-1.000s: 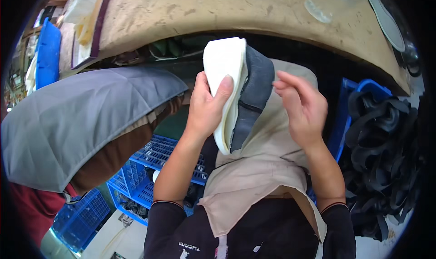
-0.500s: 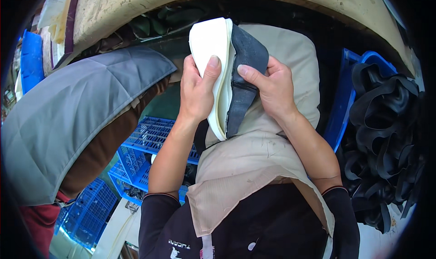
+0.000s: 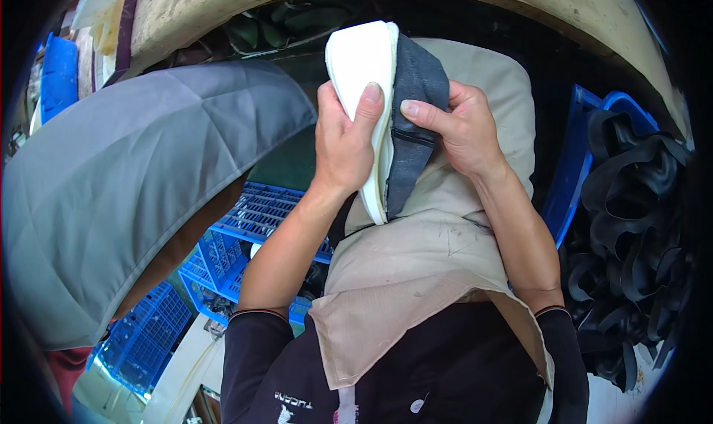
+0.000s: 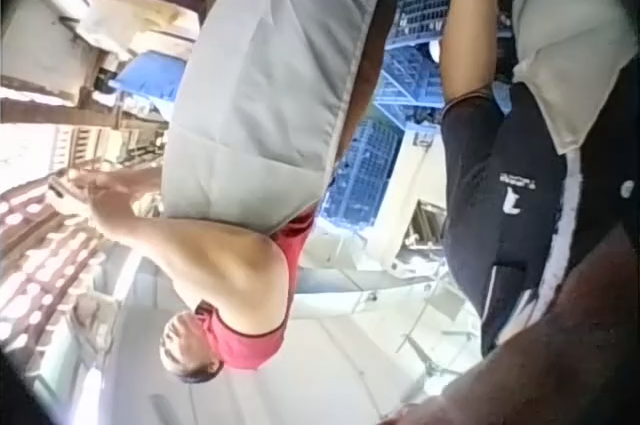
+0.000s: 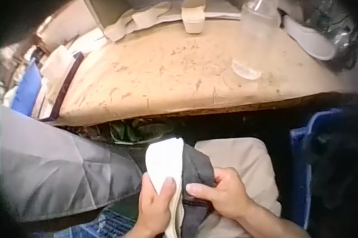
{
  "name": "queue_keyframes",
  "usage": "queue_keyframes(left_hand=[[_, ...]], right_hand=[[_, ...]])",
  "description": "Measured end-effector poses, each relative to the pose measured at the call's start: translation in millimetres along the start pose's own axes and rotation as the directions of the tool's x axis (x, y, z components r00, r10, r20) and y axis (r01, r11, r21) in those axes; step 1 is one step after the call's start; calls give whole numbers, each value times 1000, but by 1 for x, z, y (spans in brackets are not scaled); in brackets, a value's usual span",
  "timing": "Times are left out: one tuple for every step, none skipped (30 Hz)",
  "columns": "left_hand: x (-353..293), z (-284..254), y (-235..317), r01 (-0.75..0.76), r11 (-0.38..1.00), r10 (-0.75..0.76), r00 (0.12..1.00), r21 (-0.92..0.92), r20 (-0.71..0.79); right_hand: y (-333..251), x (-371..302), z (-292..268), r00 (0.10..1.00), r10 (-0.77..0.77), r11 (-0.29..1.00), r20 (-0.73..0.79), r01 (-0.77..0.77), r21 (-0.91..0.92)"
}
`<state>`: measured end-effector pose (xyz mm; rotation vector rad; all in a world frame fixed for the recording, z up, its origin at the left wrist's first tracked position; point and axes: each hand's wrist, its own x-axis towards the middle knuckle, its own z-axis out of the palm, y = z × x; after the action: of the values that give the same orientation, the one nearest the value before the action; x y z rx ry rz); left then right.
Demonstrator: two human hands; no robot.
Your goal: Assembling shoes by applying adhesive and attaching the upper components to the sole.
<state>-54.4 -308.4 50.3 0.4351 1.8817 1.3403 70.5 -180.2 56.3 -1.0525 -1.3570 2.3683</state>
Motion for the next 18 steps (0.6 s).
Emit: queue_keyframes(left_hand=[[1,-3,1,0,1000,0,1000,6,-5],[2,-4,5,4,1000,-4,1000,26,-22],[1,-4,7,12,999,-10,999,46,-37],[0,-5,9,20,998,-17,999,65,-52],[-2,-8,8,28,996,-23,998,83,-66],[-2,-13,6,30,996,-24,997,86,-71],[-1,-16,2,21,999,-17,997,49,-74],[-1,-20,-3,11,1000,-10,997,10,-76],[-1,-23,-7,0,1000,-3,997,-30,-77],[-1,-25,-8,-10,997,5,997,-71,-78],[0,-28,-8,-14,997,7,996,-74,-86],[0,-32,-7,-13,997,6,995,-70,-96],[-1,-34,-8,-8,998,2,995,-69,-100],[-4,-37,-9,-3,998,-4,995,-67,-104],[-6,-39,-10,4,998,-11,994,-64,-109],[-10,-40,-11,10,998,-17,994,-66,-111],[-12,-42,-12,12,997,-20,993,-71,-114],[-14,-44,-14,15,997,-23,993,-75,-119]], right_hand=[[2,2,7,1000,0,1000,6,0,5],[5,4,14,1000,-6,999,-30,7,50],[9,5,21,998,-6,995,-69,13,95],[14,4,28,994,-5,990,-108,20,139],[18,3,33,989,-1,983,-148,28,181],[18,4,36,990,0,983,-142,26,183],[15,4,37,996,15,993,-91,-4,119],[12,3,35,999,32,998,-42,-30,51],[8,2,34,999,52,998,5,-52,-20],[5,0,34,996,75,993,49,-71,-93],[2,-2,34,996,74,993,57,-69,-98],[0,-7,35,988,108,973,107,-82,-218],[-1,-17,35,978,149,937,145,-93,-336],[-1,-25,36,964,196,888,179,-97,-450],[1,-30,38,947,246,826,207,-93,-555],[5,-33,40,945,252,825,207,-98,-556],[13,-37,45,956,228,860,186,-107,-499],[21,-40,50,965,205,891,164,-114,-440]])
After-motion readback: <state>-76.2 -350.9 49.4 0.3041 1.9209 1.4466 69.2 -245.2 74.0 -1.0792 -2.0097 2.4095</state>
